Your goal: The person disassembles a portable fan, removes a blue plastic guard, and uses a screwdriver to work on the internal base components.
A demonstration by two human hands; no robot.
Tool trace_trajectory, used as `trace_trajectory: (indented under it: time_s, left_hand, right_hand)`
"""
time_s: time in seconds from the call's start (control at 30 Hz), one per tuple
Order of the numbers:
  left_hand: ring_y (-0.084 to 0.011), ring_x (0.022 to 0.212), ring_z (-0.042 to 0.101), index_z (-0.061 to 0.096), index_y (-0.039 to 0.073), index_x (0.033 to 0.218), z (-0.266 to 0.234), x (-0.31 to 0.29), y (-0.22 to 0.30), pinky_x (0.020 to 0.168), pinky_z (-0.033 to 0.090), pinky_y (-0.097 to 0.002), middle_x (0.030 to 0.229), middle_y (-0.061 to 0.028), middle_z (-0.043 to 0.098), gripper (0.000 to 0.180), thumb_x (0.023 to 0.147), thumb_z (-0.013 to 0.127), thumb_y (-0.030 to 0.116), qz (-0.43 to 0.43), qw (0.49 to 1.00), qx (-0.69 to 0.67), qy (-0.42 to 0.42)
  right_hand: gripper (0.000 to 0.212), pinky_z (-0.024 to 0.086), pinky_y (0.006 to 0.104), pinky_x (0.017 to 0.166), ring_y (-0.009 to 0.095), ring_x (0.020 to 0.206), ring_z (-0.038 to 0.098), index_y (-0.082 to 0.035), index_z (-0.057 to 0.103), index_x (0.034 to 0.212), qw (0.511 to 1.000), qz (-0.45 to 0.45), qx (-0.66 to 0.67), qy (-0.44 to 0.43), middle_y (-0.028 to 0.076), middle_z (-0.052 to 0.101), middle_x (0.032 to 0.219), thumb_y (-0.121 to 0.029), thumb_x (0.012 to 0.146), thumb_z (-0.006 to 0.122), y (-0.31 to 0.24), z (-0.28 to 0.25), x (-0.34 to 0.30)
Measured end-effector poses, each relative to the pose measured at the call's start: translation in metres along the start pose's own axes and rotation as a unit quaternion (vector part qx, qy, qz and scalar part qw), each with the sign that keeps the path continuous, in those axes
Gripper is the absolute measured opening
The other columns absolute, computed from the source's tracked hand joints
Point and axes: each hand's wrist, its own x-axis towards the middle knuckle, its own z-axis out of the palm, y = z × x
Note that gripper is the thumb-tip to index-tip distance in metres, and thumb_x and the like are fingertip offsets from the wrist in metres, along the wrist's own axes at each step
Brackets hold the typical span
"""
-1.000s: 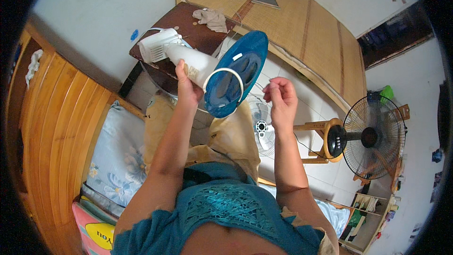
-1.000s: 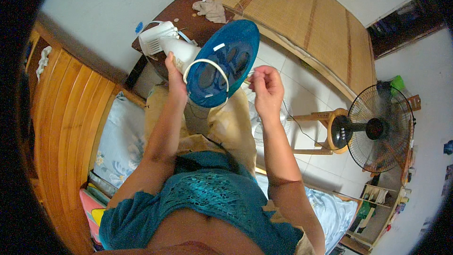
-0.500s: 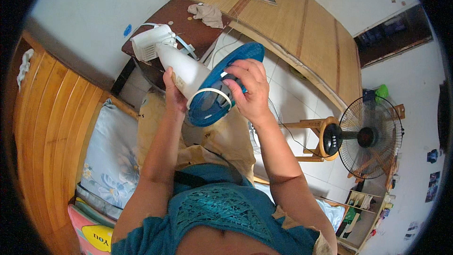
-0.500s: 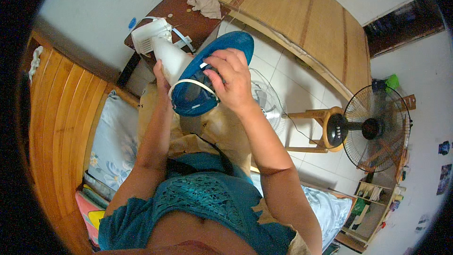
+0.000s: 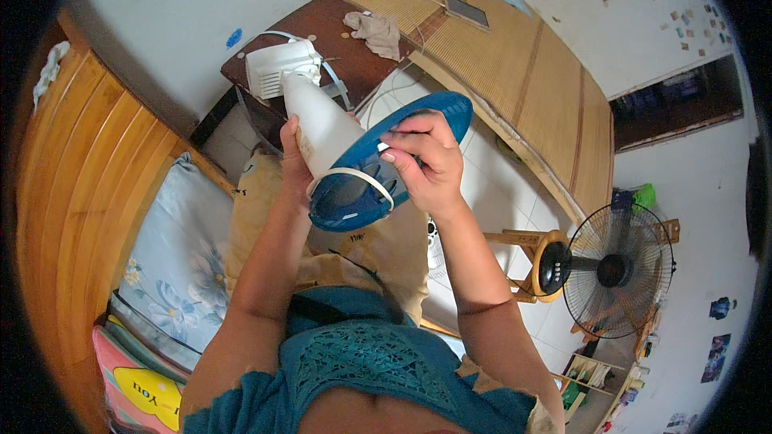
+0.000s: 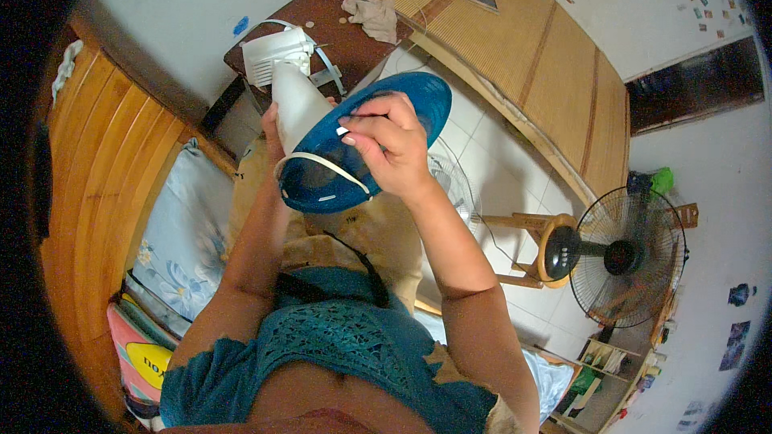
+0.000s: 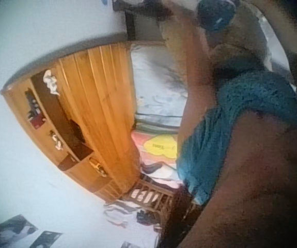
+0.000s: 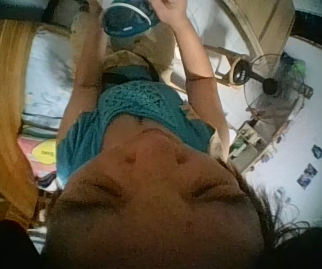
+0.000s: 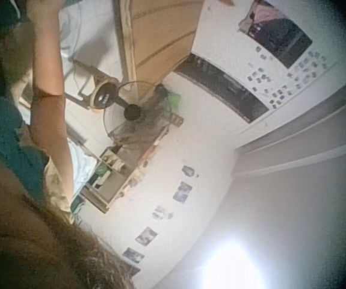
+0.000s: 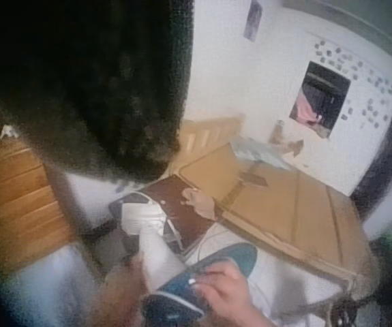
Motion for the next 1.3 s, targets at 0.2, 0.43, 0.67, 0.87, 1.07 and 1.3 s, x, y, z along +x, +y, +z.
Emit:
trace_trajectory:
  time_s: [0.2,0.43,0.67,0.87,1.07,1.3]
  left_hand:
    - [-0.0251,0.090,0.063,0.050,-0.001,0.113,0.004,-0.001,-0.004,0.077,0.055,-0.0381,0.101,-0.0146,0.060,0.072,0.076,0.056,0.060,-0.018,0.997,-0.068,-0.015]
    - [-0.0264,0.093,0.062,0.051,0.000,0.113,0.001,-0.002,-0.002,0.082,0.053,-0.0399,0.104,-0.0155,0.059,0.069,0.077,0.056,0.058,-0.021,0.995,-0.093,-0.013]
    - [-0.0270,0.094,0.062,0.051,0.001,0.115,-0.009,-0.001,0.002,0.084,0.051,-0.0419,0.106,-0.0164,0.059,0.067,0.079,0.055,0.057,-0.010,0.999,-0.038,-0.021]
    - [-0.0280,0.094,0.061,0.051,0.000,0.115,-0.012,0.000,0.001,0.084,0.051,-0.0419,0.106,-0.0174,0.059,0.068,0.079,0.053,0.058,-0.043,0.994,-0.096,-0.012]
    - [-0.0281,0.093,0.061,0.051,0.000,0.115,-0.009,-0.002,0.001,0.084,0.050,-0.0418,0.104,-0.0171,0.059,0.069,0.079,0.052,0.059,-0.042,0.993,-0.106,-0.006]
    - [-0.0278,0.093,0.061,0.050,0.000,0.115,-0.007,-0.004,-0.003,0.085,0.050,-0.0413,0.104,-0.0167,0.059,0.069,0.080,0.052,0.058,-0.044,0.990,-0.132,0.012]
  right_hand:
    - [0.013,0.042,0.0323,0.073,0.024,0.081,0.053,-0.007,0.069,0.082,1.000,0.012,0.001,-0.015,0.006,0.057,0.087,-0.007,0.069,0.072,0.001,0.000,-0.008]
    - [0.014,0.042,0.0337,0.073,0.026,0.081,0.053,-0.006,0.067,0.082,0.998,-0.018,-0.047,-0.028,0.007,0.057,0.088,-0.007,0.068,0.072,-0.007,0.000,-0.004]
    - [0.022,0.044,0.0355,0.070,0.028,0.081,0.053,-0.005,0.067,0.086,0.984,-0.048,-0.145,-0.093,0.009,0.057,0.089,-0.004,0.065,0.074,-0.029,-0.010,0.011]
    - [0.023,0.045,0.0348,0.069,0.027,0.080,0.053,-0.005,0.068,0.087,0.983,-0.046,-0.145,-0.106,0.008,0.057,0.086,-0.004,0.064,0.074,-0.029,-0.011,0.009]
    - [0.021,0.045,0.0352,0.071,0.027,0.080,0.053,-0.006,0.069,0.086,0.986,-0.058,-0.149,-0.052,0.007,0.057,0.084,-0.008,0.065,0.075,-0.023,-0.002,-0.003]
    - [0.022,0.044,0.0357,0.074,0.027,0.084,0.051,-0.007,0.068,0.089,0.982,-0.071,-0.174,-0.007,0.007,0.057,0.089,-0.009,0.068,0.075,-0.023,0.007,-0.014]
